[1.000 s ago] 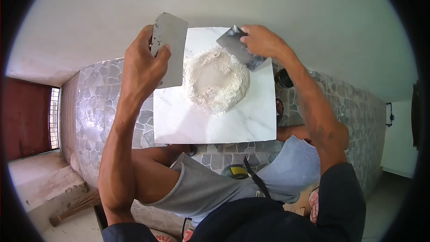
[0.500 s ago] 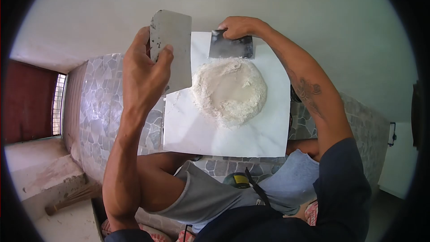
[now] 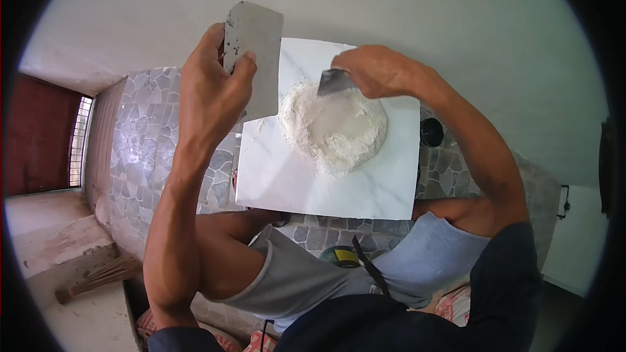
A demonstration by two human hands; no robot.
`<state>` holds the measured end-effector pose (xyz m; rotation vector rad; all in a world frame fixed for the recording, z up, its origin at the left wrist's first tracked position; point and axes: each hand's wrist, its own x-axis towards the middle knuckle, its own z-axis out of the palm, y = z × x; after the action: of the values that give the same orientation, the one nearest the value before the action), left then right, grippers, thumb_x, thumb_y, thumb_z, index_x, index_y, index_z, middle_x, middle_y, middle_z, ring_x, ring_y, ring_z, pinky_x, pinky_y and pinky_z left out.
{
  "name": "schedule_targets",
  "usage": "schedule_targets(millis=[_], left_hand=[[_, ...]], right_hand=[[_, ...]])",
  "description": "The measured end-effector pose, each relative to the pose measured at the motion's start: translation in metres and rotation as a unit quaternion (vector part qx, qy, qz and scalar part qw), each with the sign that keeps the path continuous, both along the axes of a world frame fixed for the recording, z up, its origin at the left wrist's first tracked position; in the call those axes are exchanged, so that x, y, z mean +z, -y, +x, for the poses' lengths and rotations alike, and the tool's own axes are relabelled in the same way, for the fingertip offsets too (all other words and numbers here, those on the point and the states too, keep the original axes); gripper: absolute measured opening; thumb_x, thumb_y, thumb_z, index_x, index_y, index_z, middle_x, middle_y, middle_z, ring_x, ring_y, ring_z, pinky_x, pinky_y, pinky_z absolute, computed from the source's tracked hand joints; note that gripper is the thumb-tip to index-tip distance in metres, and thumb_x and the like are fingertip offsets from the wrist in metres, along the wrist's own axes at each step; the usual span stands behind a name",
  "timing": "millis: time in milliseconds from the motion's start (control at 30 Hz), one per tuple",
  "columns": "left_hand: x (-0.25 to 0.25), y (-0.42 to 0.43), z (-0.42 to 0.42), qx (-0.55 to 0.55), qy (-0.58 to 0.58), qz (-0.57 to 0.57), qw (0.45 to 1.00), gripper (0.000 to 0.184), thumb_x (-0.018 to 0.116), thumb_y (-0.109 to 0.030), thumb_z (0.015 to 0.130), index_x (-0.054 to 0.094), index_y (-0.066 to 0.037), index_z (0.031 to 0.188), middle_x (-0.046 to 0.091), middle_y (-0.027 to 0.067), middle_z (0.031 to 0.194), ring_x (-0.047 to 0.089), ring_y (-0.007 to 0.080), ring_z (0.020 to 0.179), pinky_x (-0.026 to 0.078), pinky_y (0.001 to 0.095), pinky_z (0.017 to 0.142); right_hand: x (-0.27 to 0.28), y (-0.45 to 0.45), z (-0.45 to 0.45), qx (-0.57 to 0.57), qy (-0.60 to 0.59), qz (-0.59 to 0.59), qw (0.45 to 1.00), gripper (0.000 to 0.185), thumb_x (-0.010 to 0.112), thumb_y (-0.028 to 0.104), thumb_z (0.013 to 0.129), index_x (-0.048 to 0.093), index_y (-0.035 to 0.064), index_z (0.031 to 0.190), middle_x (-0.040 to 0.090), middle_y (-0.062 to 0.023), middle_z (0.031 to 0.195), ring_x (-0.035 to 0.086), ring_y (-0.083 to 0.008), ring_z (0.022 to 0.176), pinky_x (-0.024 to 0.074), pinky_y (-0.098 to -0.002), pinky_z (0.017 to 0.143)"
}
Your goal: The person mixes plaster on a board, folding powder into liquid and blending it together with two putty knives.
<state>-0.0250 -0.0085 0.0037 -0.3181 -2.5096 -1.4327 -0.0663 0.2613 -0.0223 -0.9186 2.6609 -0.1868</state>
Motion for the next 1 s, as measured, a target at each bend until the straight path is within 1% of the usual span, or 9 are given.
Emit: schedule_targets(millis=[100, 233, 300, 367, 467, 567, 633, 800, 1000], left_hand=[[0.006, -0.001, 0.005, 0.007, 0.011, 0.005, 1.000, 0.035, 0.061, -0.010, 0.088, 0.058, 0.010, 0.117, 0.070, 0.0182, 0.091, 0.064, 0.0181, 0.075, 0.053, 0.0322, 0.069], [0.003, 0.003, 0.000, 0.016, -0.032, 0.058, 0.998, 0.034, 0.061, -0.009, 0.090, 0.057, 0.011, 0.117, 0.069, 0.0165, 0.090, 0.064, 0.0163, 0.075, 0.053, 0.0309, 0.068], [0.006, 0.006, -0.001, 0.040, -0.057, 0.068, 0.995, 0.033, 0.061, -0.010, 0.090, 0.058, 0.011, 0.116, 0.068, 0.0149, 0.089, 0.063, 0.0154, 0.075, 0.053, 0.0308, 0.068], [0.010, 0.007, 0.000, 0.049, -0.086, 0.100, 0.990, 0.032, 0.062, -0.010, 0.090, 0.058, 0.010, 0.115, 0.067, 0.0131, 0.088, 0.063, 0.0146, 0.075, 0.053, 0.0304, 0.068], [0.014, 0.014, 0.000, 0.075, -0.124, 0.101, 0.984, 0.031, 0.062, -0.011, 0.091, 0.058, 0.009, 0.114, 0.066, 0.0110, 0.086, 0.062, 0.0134, 0.075, 0.053, 0.0296, 0.069], [0.016, 0.022, 0.000, 0.093, -0.146, 0.098, 0.980, 0.029, 0.063, -0.011, 0.090, 0.058, 0.008, 0.113, 0.066, 0.0093, 0.085, 0.061, 0.0128, 0.074, 0.052, 0.0289, 0.069], [0.017, 0.027, 0.001, 0.103, -0.156, 0.095, 0.978, 0.028, 0.063, -0.010, 0.090, 0.059, 0.008, 0.112, 0.065, 0.0086, 0.084, 0.061, 0.0128, 0.074, 0.052, 0.0288, 0.069], [0.018, 0.037, 0.002, 0.117, -0.181, 0.084, 0.973, 0.028, 0.063, -0.009, 0.089, 0.060, 0.008, 0.111, 0.065, 0.0086, 0.083, 0.062, 0.0132, 0.073, 0.052, 0.0293, 0.069], [0.019, 0.037, 0.007, 0.097, -0.157, 0.114, 0.976, 0.029, 0.063, -0.008, 0.088, 0.059, 0.008, 0.112, 0.067, 0.0102, 0.086, 0.062, 0.0134, 0.076, 0.052, 0.0290, 0.070]], right_hand=[[0.010, -0.001, 0.014, -0.011, -0.008, 0.002, 1.000, 0.030, 0.056, -0.002, 0.089, 0.065, 0.0002, 0.118, 0.070, -0.0219, 0.102, 0.067, -0.0393, 0.093, 0.0527, -0.0476, 0.086], [0.021, 0.013, -0.017, 0.001, -0.014, -0.025, 1.000, 0.036, 0.054, 0.000, 0.091, 0.062, 0.0041, 0.126, 0.070, -0.0220, 0.104, 0.068, -0.0392, 0.095, 0.0528, -0.0476, 0.087], [0.032, 0.035, -0.034, -0.007, -0.009, 0.008, 1.000, 0.038, 0.053, 0.001, 0.092, 0.061, 0.0045, 0.129, 0.069, -0.0214, 0.110, 0.067, -0.0391, 0.099, 0.0524, -0.0470, 0.089], [0.012, 0.053, -0.067, 0.024, -0.029, 0.004, 0.999, 0.041, 0.052, 0.003, 0.090, 0.060, 0.0051, 0.131, 0.068, -0.0202, 0.118, 0.065, -0.0372, 0.105, 0.0506, -0.0470, 0.092], [-0.029, 0.092, -0.122, 0.124, -0.022, 0.010, 0.992, 0.039, 0.052, 0.002, 0.078, 0.067, 0.0053, 0.114, 0.070, -0.0177, 0.105, 0.066, -0.0357, 0.099, 0.0514, -0.0456, 0.085], [-0.032, 0.141, -0.122, 0.119, 0.064, 0.054, 0.989, 0.033, 0.052, 0.002, 0.078, 0.068, 0.0067, 0.106, 0.071, -0.0149, 0.105, 0.066, -0.0335, 0.100, 0.0517, -0.0448, 0.083], [-0.036, 0.161, -0.116, 0.140, 0.100, 0.081, 0.982, 0.034, 0.053, 0.002, 0.078, 0.068, 0.0076, 0.108, 0.070, -0.0152, 0.106, 0.066, -0.0335, 0.101, 0.0516, -0.0448, 0.085], [-0.045, 0.184, -0.087, 0.228, 0.135, 0.140, 0.954, 0.039, 0.053, 0.002, 0.079, 0.067, 0.0098, 0.114, 0.070, -0.0160, 0.108, 0.065, -0.0336, 0.104, 0.0512, -0.0448, 0.087], [-0.040, 0.198, -0.076, 0.286, 0.147, 0.165, 0.933, 0.044, 0.054, 0.001, 0.080, 0.067, 0.0124, 0.120, 0.069, -0.0169, 0.112, 0.064, -0.0336, 0.107, 0.0509, -0.0448, 0.091]])
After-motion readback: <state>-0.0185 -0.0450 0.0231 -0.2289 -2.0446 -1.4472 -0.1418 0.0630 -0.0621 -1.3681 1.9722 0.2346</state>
